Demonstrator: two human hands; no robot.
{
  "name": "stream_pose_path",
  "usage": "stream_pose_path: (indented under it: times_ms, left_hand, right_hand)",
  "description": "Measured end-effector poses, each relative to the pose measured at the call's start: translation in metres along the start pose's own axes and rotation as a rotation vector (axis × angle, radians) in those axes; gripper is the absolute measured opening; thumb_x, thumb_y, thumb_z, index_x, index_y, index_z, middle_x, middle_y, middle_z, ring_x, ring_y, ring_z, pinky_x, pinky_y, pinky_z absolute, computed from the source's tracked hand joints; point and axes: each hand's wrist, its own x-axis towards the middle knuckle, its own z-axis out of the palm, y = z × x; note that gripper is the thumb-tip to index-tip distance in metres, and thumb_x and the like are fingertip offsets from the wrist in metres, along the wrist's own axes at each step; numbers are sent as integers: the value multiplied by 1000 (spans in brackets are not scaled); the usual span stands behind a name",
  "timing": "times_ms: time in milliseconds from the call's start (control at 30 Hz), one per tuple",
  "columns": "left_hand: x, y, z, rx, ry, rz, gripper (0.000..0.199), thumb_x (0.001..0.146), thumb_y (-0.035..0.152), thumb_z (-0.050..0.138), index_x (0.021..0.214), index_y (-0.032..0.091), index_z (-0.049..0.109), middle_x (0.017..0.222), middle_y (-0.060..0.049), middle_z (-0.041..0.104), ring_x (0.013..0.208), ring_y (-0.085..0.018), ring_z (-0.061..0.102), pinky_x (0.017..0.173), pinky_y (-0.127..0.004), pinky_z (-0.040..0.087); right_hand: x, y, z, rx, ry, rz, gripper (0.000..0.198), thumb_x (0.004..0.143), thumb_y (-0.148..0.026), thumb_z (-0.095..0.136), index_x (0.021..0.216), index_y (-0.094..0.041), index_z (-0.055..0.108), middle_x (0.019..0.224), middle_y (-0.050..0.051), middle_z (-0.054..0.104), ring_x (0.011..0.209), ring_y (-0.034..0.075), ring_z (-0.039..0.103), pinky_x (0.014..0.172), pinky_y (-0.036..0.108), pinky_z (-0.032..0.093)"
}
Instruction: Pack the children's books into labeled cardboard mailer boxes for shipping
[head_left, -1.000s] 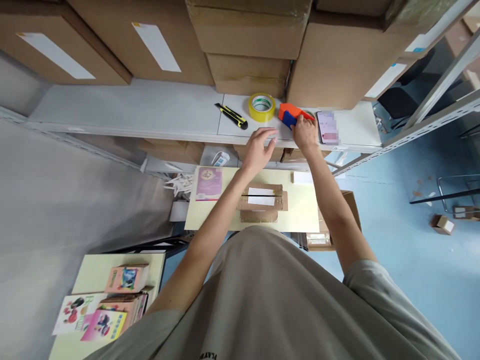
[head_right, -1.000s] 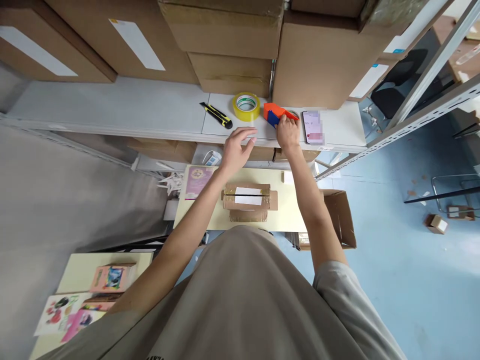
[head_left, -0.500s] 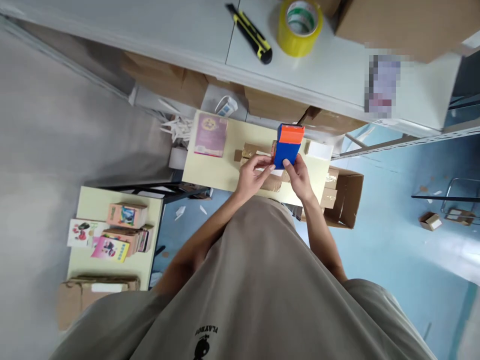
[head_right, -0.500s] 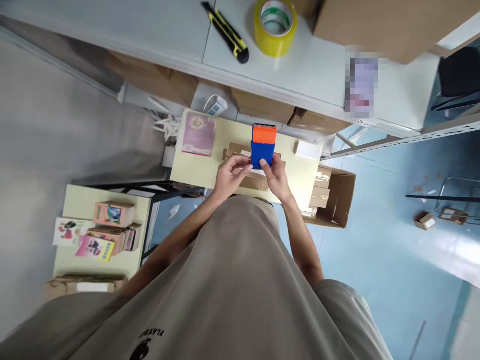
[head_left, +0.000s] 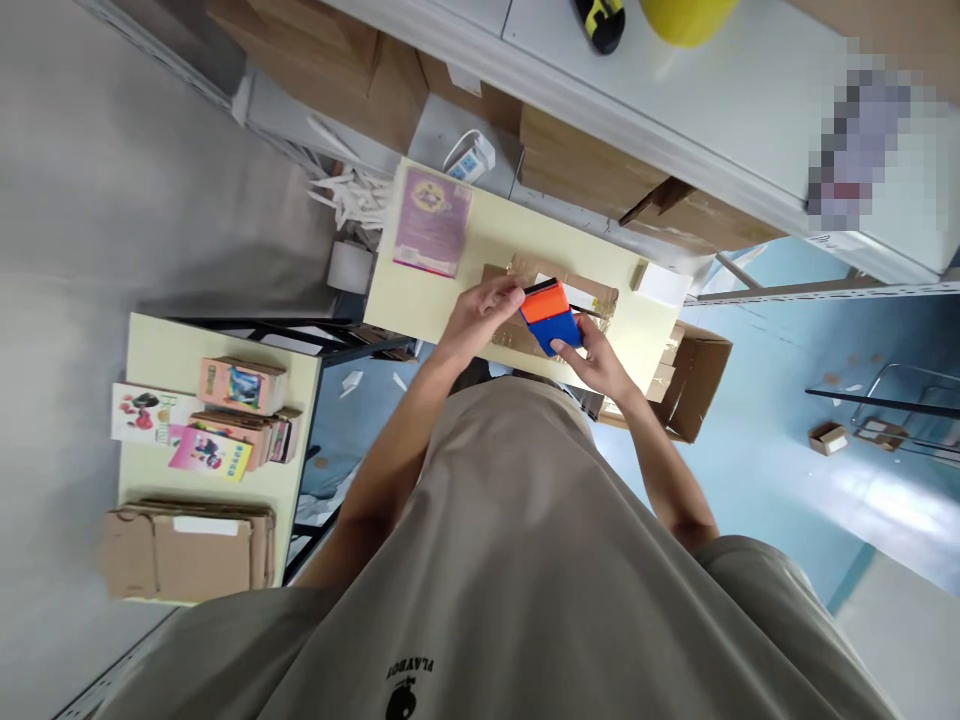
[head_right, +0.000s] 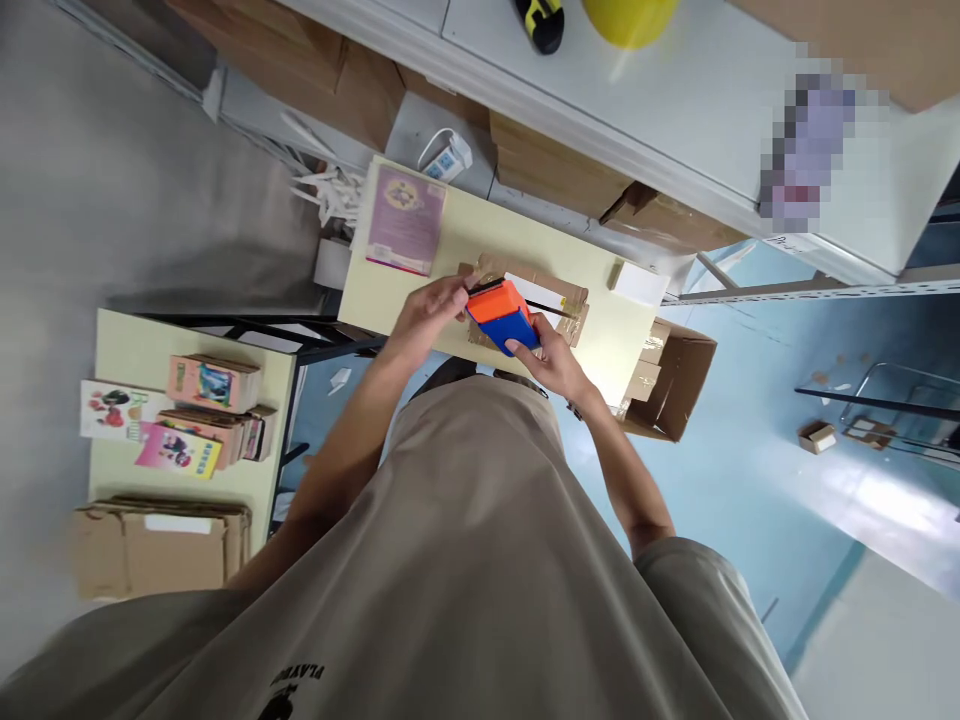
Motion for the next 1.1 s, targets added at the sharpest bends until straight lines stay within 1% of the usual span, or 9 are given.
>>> stream_pose_path:
  times_ms: [133, 267, 400, 533, 600, 700, 800, 933, 1100]
  left_hand:
    - [14, -12, -16, -58, -32, -27, 58, 106, 78, 84, 111, 20, 88, 107, -8, 86, 106, -27, 83, 91, -40, 71]
    - [11, -29, -19, -116, -30, -60, 51, 104, 71, 89, 107, 20, 87, 96, -8, 83, 93, -22, 79, 83, -37, 67]
    - [0, -40, -12, -175, 77, -161, 41, 98, 60, 93, 99, 19, 85, 93, -7, 83, 84, -20, 75, 74, -32, 61]
    - [-7, -44, -3, -255, 162, -291, 31, 91, 48, 96, 91, 20, 84, 83, -4, 79, 75, -17, 69, 68, -29, 54]
    - [-5, -49, -7, -285, 193, -304, 30, 89, 46, 98, 90, 20, 84, 79, -2, 76, 70, -15, 64, 65, -28, 49]
    - [9, -64, -22, -286, 319, -304, 31, 92, 48, 100, 89, 22, 84, 75, 0, 72, 65, -13, 58, 60, -28, 43]
    - [29, -84, -33, -308, 364, -361, 34, 91, 46, 102, 84, 21, 81, 78, -2, 74, 66, -12, 58, 59, -26, 43]
    - [47, -104, -23, -378, 341, -461, 35, 90, 42, 104, 81, 20, 77, 81, -2, 76, 66, -10, 57, 60, -24, 44]
    - [58, -121, -13, -403, 327, -508, 31, 90, 37, 103, 83, 20, 78, 75, 0, 69, 63, -11, 53, 58, -25, 41]
  right_hand:
    - [0, -18, -18, -141, -120, -12, 65, 106, -93, 68, 116, -28, 66, 98, 5, 75, 82, 26, 66, 78, 45, 60]
    - [7, -35, -28, -289, -185, 61, 74, 102, -101, 64, 110, -28, 65, 90, 4, 71, 76, 24, 60, 73, 41, 51]
    - [18, -58, -25, -442, -232, 192, 87, 99, -110, 50, 110, -26, 67, 89, 7, 72, 77, 25, 63, 73, 41, 48]
    - [33, -88, -29, -543, -359, 324, 89, 100, -110, 50, 108, -24, 71, 97, 11, 79, 85, 29, 72, 76, 40, 49]
    - [39, -104, -45, -601, -418, 390, 87, 98, -110, 52, 100, -25, 70, 93, 11, 80, 82, 28, 72, 75, 40, 49]
    - [46, -130, -79, -693, -474, 513, 87, 93, -112, 57, 88, -26, 68, 83, 8, 78, 75, 25, 70, 70, 40, 48]
    - [51, -157, -103, -756, -462, 603, 87, 92, -111, 58, 83, -25, 69, 76, 7, 76, 69, 23, 68, 67, 40, 47]
    - [64, -185, -98, -818, -425, 639, 82, 95, -105, 60, 86, -25, 73, 75, 7, 76, 70, 24, 70, 69, 41, 49]
    - [89, -195, -79, -893, -445, 646, 79, 100, -100, 60, 94, -24, 79, 76, 9, 76, 76, 27, 74, 75, 42, 52]
